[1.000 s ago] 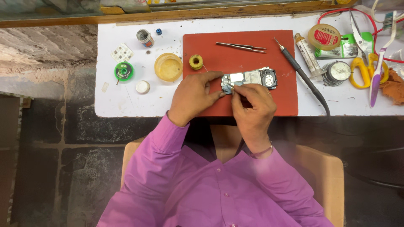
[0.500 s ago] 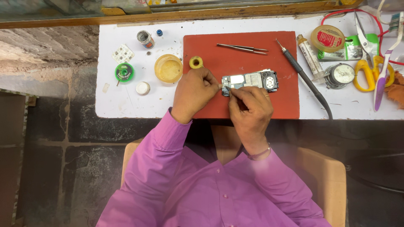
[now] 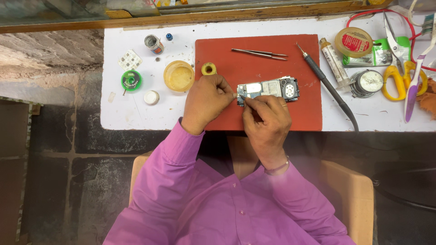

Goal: The person uses a soldering iron and tweezers to work on a small electronic circuit board placed on a red mat. They apply solder to specific points, flip the board to access the other side, and briefly use a toothbrush to clean the surface. The person handles the board and tools throughout the clip.

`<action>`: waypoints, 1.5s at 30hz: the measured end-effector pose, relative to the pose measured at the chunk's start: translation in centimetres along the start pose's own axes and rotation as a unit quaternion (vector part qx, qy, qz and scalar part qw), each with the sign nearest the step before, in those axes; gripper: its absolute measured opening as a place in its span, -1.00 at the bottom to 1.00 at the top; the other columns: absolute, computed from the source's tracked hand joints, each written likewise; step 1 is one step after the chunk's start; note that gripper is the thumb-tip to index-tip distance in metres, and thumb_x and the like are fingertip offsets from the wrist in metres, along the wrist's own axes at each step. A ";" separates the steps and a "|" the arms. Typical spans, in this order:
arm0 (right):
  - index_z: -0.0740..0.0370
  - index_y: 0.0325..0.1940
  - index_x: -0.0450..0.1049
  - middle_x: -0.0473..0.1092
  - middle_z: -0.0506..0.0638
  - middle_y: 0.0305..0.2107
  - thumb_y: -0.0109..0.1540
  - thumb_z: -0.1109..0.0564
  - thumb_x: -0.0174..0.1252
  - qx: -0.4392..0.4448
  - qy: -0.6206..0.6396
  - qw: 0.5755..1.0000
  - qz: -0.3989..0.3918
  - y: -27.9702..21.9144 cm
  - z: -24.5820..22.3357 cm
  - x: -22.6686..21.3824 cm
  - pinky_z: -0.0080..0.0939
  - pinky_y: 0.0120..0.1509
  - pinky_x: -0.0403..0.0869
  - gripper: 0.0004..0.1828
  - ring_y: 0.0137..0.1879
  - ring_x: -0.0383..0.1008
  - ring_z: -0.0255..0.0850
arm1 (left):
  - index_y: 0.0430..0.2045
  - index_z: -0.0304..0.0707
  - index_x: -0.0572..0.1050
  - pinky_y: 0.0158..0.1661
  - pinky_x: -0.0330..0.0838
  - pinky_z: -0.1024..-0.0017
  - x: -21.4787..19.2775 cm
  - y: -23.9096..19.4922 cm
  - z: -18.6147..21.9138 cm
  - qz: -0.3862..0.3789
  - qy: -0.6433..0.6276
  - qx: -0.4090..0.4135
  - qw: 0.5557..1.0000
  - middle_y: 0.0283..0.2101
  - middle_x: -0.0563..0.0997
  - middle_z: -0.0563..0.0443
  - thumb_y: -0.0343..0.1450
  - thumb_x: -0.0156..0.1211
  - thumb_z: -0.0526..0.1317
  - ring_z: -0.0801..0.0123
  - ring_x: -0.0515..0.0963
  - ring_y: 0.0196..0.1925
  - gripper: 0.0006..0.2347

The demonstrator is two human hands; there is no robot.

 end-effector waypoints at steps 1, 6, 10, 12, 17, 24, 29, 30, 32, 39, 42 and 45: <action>0.27 -0.22 0.61 0.46 -0.03 -0.35 0.13 0.36 0.37 -0.002 -0.001 1.000 0.000 0.0 0.0 0.0 -0.13 -0.08 0.42 -0.84 -0.18 0.42 -0.11 | -0.61 -0.27 0.61 -0.49 0.45 0.39 0.0 0.0 0.0 0.000 -0.001 -0.001 1.000 -0.60 0.64 -0.02 0.22 0.37 -0.22 0.34 0.63 -0.57 -0.89; 0.27 -0.24 0.60 0.46 -0.03 -0.35 0.13 0.37 0.36 -0.012 -0.010 1.000 -0.001 0.0 0.1 0.2 -0.12 -0.08 0.42 -0.84 -0.18 0.42 -0.11 | -0.60 -0.26 0.61 -0.48 0.47 0.39 0.1 -0.1 0.0 0.007 0.002 0.008 1.000 -0.59 0.65 -0.01 0.23 0.34 -0.24 0.33 0.64 -0.56 -0.91; 0.27 -0.26 0.59 0.45 -0.01 -0.35 0.11 0.38 0.35 -0.023 -0.009 1.000 -0.004 0.0 0.1 0.1 -0.11 -0.09 0.42 -0.84 -0.19 0.42 -0.09 | -0.61 -0.25 0.62 -0.47 0.48 0.38 0.1 -0.2 -0.1 0.015 0.002 0.011 1.000 -0.58 0.66 -0.01 0.23 0.34 -0.25 0.32 0.65 -0.55 -0.92; 0.28 -0.27 0.58 0.45 -0.01 -0.36 0.11 0.38 0.34 -0.022 -0.006 1.000 -0.004 -0.1 0.1 0.1 -0.10 -0.09 0.41 -0.84 -0.20 0.42 -0.08 | -0.61 -0.25 0.61 -0.47 0.48 0.38 0.1 -0.2 -0.1 0.015 0.002 0.010 1.000 -0.58 0.65 -0.01 0.23 0.35 -0.25 0.31 0.65 -0.56 -0.92; 0.26 -0.25 0.59 0.45 -0.01 -0.36 0.12 0.38 0.34 -0.010 0.000 1.000 0.000 0.0 0.2 0.1 -0.11 -0.09 0.41 -0.84 -0.20 0.42 -0.09 | -0.62 -0.26 0.61 -0.47 0.48 0.37 0.1 -0.2 0.0 0.014 0.004 0.011 1.000 -0.59 0.65 -0.02 0.23 0.34 -0.25 0.30 0.65 -0.55 -0.92; 0.26 -0.26 0.58 0.45 -0.01 -0.37 0.11 0.38 0.34 -0.023 -0.006 1.000 0.000 0.1 0.0 0.1 -0.11 -0.08 0.41 -0.84 -0.20 0.42 -0.09 | -0.62 -0.26 0.61 -0.47 0.48 0.35 0.1 -0.1 0.0 0.015 0.005 0.006 1.000 -0.60 0.65 -0.03 0.23 0.35 -0.25 0.27 0.65 -0.56 -0.91; 0.27 -0.26 0.60 0.45 -0.02 -0.38 0.11 0.38 0.35 -0.016 -0.013 1.000 -0.003 0.0 0.0 0.2 -0.11 -0.11 0.41 -0.84 -0.22 0.41 -0.09 | -0.62 -0.26 0.61 -0.47 0.48 0.35 0.1 -0.1 -0.1 0.016 0.005 0.011 1.000 -0.59 0.65 -0.03 0.22 0.36 -0.25 0.27 0.65 -0.56 -0.92; 0.27 -0.27 0.59 0.45 -0.02 -0.38 0.10 0.38 0.34 -0.018 -0.009 1.000 -0.004 0.0 0.0 0.2 -0.11 -0.10 0.41 -0.84 -0.21 0.41 -0.09 | -0.62 -0.26 0.61 -0.47 0.48 0.35 0.1 -0.2 -0.1 0.017 0.005 0.011 1.000 -0.60 0.65 -0.02 0.22 0.36 -0.25 0.27 0.65 -0.56 -0.91; 0.27 -0.29 0.58 0.45 -0.02 -0.37 0.10 0.38 0.33 -0.024 -0.002 1.000 -0.005 0.1 -0.1 0.2 -0.11 -0.10 0.42 -0.85 -0.21 0.41 -0.09 | -0.62 -0.26 0.60 -0.47 0.49 0.36 0.1 -0.2 -0.1 0.018 0.000 0.015 1.000 -0.60 0.64 -0.03 0.21 0.37 -0.25 0.28 0.65 -0.55 -0.91; 0.27 -0.28 0.58 0.46 -0.01 -0.37 0.11 0.39 0.32 -0.010 0.004 1.000 -0.004 0.1 -0.2 0.1 -0.12 -0.11 0.42 -0.85 -0.21 0.42 -0.10 | -0.62 -0.26 0.61 -0.46 0.49 0.35 0.1 -0.1 -0.1 0.020 0.005 0.010 1.000 -0.60 0.64 -0.02 0.22 0.35 -0.26 0.28 0.65 -0.55 -0.93; 0.28 -0.26 0.57 0.48 0.00 -0.36 0.14 0.39 0.31 0.013 0.024 1.000 0.000 0.2 -0.3 0.0 -0.14 -0.10 0.43 -0.86 -0.20 0.45 -0.09 | -0.62 -0.27 0.61 -0.46 0.48 0.35 0.0 -0.1 -0.1 0.015 0.012 0.012 1.000 -0.61 0.63 -0.03 0.21 0.37 -0.25 0.27 0.65 -0.55 -0.91; 0.30 -0.20 0.59 0.51 0.02 -0.33 0.19 0.40 0.30 0.031 0.041 0.999 -0.001 0.3 -0.4 -0.3 -0.16 -0.09 0.44 -0.86 -0.19 0.49 -0.10 | -0.62 -0.26 0.61 -0.46 0.49 0.35 0.1 -0.1 -0.1 0.016 0.011 0.013 1.000 -0.60 0.64 -0.03 0.21 0.36 -0.26 0.28 0.65 -0.55 -0.92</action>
Point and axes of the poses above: each hand's wrist, its own y-axis towards the middle knuckle, its own x-axis out of the palm, z = x × y, the point moved 1 cm from there along y, towards the middle knuckle
